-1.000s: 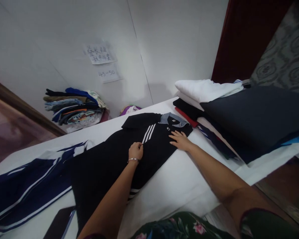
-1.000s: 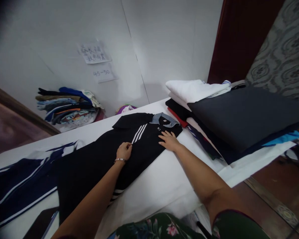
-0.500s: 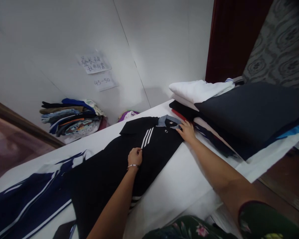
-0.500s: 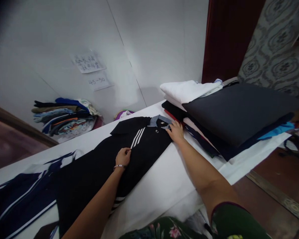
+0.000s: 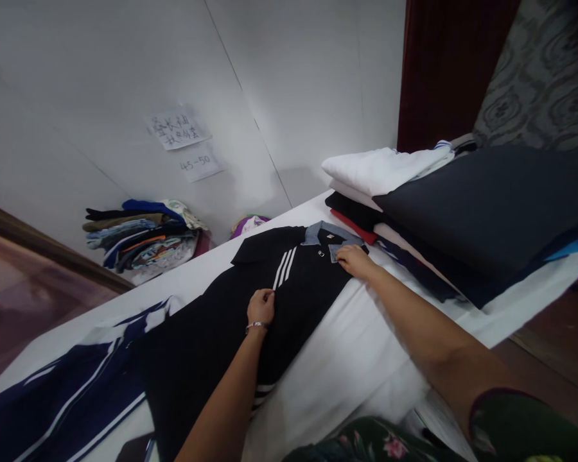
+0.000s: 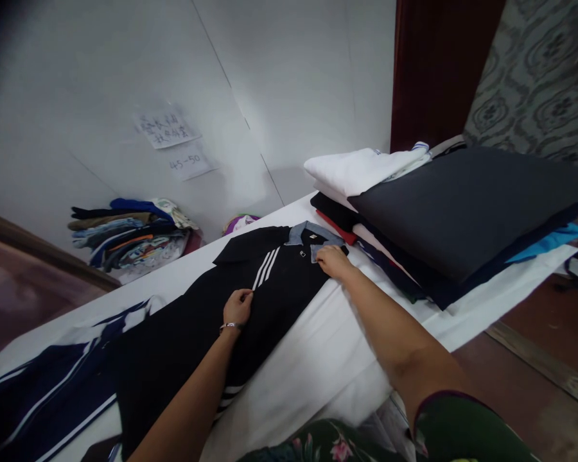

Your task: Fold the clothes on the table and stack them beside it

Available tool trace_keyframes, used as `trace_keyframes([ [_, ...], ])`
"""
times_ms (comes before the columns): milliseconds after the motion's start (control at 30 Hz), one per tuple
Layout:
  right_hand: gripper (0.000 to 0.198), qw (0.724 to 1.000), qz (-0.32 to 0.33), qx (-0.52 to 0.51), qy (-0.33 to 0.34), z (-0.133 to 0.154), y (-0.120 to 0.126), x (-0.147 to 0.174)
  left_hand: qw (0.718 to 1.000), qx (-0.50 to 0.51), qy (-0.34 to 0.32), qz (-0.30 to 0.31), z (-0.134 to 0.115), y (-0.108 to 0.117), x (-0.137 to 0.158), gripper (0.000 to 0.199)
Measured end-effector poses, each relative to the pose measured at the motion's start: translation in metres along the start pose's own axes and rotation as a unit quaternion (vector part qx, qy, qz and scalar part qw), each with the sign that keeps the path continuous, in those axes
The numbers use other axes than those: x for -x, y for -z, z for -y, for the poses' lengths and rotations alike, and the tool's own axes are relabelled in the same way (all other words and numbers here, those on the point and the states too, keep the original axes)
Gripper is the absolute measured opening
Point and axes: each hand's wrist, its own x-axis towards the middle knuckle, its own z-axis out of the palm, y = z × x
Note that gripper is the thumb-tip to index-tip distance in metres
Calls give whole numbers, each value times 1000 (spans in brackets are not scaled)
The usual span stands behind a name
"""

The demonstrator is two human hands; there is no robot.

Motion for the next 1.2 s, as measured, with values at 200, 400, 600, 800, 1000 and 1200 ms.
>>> trace_keyframes([
  [200,29,1000,18,14,-20,8,-4,5,1000,8,-1,-5,0,0,-1,19],
  [400,26,998,-12,10,-56,16,4,5,1000,6,5,-3,-2,2,-1,19],
  [600,36,974,-113,18,-195,-8,18,7,1000,3,8,-2,-2,2,-2,18],
  [800,33,968,-91,-10,-232,-26,20,5,1000,9,10,-2,0,0,-3,20],
  [1000,32,977,-45,-67,-196,-41,31,8,1000,0,8,-1,0,1,-2,21],
  [1200,31,981,-67,-92,-158,-48,22,9,993,-92,-76,-3,-30,10,-1,28],
])
